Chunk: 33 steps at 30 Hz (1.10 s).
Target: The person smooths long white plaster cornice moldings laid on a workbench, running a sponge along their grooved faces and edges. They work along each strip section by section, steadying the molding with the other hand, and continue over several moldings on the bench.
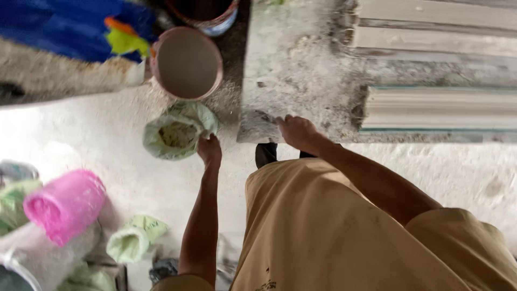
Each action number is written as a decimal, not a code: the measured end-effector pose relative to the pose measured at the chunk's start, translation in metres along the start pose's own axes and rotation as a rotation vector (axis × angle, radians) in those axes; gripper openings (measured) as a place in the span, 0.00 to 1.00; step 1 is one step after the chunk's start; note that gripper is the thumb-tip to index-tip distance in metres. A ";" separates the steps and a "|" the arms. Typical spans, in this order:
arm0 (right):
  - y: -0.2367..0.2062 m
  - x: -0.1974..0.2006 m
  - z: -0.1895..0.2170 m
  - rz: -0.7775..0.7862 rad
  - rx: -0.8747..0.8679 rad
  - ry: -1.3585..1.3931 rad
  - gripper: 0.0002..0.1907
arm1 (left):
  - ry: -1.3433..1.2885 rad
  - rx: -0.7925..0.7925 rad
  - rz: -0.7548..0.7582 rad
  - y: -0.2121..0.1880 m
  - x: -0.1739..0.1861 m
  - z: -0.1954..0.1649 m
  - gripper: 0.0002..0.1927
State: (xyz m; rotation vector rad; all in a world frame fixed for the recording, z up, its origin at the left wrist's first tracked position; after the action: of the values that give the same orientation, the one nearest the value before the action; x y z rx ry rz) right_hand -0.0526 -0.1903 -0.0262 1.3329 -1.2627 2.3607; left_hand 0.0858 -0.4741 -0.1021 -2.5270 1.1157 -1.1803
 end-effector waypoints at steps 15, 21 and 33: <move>-0.224 -0.133 -0.119 -0.553 -0.956 1.199 0.34 | 0.137 -0.305 0.209 0.014 -0.056 -0.100 0.23; -0.235 -0.156 -0.137 -0.896 -0.905 2.037 0.27 | -0.007 -1.145 0.190 -0.051 -0.110 -0.195 0.29; -0.177 -0.122 -0.136 -1.198 -1.160 2.293 0.15 | -0.056 -0.826 0.678 -0.154 -0.209 -0.240 0.22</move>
State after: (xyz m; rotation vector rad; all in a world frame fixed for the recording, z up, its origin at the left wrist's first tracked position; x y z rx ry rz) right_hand 0.0207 0.0531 -0.0479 -0.8743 -0.2873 0.5753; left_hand -0.0841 -0.1805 -0.0026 -2.2032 2.5557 -0.5060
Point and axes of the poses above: each hand's wrist, its own y-axis towards the middle knuckle, its own x-axis out of the back of the hand, z = x × y, the point moved 7 cm from there along y, towards the middle knuckle, and after that the axes turned 9 degrees about -y, right-handed, at the moved point
